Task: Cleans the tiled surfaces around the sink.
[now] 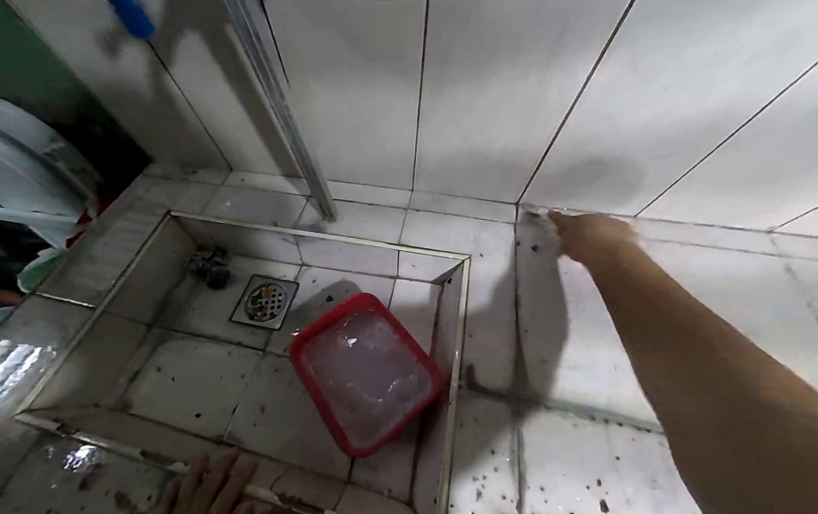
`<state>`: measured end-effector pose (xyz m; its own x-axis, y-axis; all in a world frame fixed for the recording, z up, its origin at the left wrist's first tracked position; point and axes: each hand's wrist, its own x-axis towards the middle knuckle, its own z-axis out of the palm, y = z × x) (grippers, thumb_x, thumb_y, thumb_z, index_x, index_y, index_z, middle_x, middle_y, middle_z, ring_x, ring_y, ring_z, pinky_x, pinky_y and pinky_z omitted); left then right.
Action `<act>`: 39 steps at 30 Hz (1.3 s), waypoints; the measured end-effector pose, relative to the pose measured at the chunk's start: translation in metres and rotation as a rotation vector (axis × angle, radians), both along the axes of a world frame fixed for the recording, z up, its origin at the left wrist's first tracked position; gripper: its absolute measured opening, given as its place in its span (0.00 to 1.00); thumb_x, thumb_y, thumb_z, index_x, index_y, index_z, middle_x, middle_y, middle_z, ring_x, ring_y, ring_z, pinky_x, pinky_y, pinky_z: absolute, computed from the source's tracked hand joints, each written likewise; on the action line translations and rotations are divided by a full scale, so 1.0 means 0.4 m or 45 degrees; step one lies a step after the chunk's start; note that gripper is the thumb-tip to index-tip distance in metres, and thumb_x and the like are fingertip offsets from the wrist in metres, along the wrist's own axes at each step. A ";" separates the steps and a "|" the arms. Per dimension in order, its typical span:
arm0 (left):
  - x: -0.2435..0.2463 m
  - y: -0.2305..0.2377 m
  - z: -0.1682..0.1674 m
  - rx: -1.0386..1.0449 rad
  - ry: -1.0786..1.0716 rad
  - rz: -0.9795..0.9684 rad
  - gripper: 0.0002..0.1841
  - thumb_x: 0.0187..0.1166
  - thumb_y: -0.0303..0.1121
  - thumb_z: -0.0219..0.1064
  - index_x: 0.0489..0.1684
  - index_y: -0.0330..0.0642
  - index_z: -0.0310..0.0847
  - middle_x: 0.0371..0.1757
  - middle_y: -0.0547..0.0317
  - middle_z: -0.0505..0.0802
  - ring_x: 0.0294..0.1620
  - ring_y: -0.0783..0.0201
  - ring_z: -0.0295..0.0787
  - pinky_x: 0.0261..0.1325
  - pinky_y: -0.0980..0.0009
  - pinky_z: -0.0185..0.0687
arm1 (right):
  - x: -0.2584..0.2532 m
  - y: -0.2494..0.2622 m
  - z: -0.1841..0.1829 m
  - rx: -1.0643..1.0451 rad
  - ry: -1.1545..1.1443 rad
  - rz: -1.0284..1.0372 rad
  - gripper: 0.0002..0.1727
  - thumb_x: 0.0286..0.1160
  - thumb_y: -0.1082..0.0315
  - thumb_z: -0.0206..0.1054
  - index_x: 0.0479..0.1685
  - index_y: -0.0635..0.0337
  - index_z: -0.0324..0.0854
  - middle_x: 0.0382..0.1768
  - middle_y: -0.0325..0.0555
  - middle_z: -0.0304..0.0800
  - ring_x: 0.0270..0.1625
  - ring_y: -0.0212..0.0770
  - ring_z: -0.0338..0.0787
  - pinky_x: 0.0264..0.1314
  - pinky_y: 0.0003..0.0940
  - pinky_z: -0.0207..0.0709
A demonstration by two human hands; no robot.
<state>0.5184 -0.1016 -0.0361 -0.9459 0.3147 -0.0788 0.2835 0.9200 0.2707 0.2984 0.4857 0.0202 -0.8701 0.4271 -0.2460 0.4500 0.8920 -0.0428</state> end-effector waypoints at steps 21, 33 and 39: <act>0.004 -0.007 -0.011 0.018 0.063 -0.019 0.29 0.95 0.49 0.41 0.75 0.42 0.82 0.79 0.35 0.81 0.85 0.25 0.64 0.86 0.27 0.45 | -0.055 -0.035 0.014 -0.060 0.059 0.049 0.22 0.91 0.60 0.55 0.80 0.39 0.79 0.66 0.69 0.87 0.68 0.78 0.84 0.59 0.84 0.70; 0.000 -0.003 0.001 -0.016 0.010 0.011 0.32 0.95 0.52 0.37 0.76 0.42 0.80 0.81 0.36 0.80 0.87 0.28 0.62 0.88 0.28 0.41 | -0.102 -0.114 0.034 -0.015 0.068 0.023 0.19 0.89 0.59 0.57 0.60 0.63 0.87 0.60 0.72 0.88 0.64 0.76 0.86 0.56 0.80 0.73; -0.002 0.003 -0.002 0.011 0.002 0.025 0.30 0.94 0.50 0.39 0.76 0.41 0.80 0.81 0.34 0.79 0.87 0.27 0.62 0.86 0.27 0.45 | 0.012 0.106 0.022 0.039 -0.003 -0.058 0.21 0.89 0.56 0.58 0.60 0.66 0.84 0.60 0.76 0.86 0.64 0.80 0.84 0.54 0.84 0.71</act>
<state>0.5178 -0.1004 -0.0371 -0.9519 0.2970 -0.0749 0.2660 0.9229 0.2785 0.3033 0.5283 0.0289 -0.8490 0.4735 -0.2347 0.4901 0.8715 -0.0146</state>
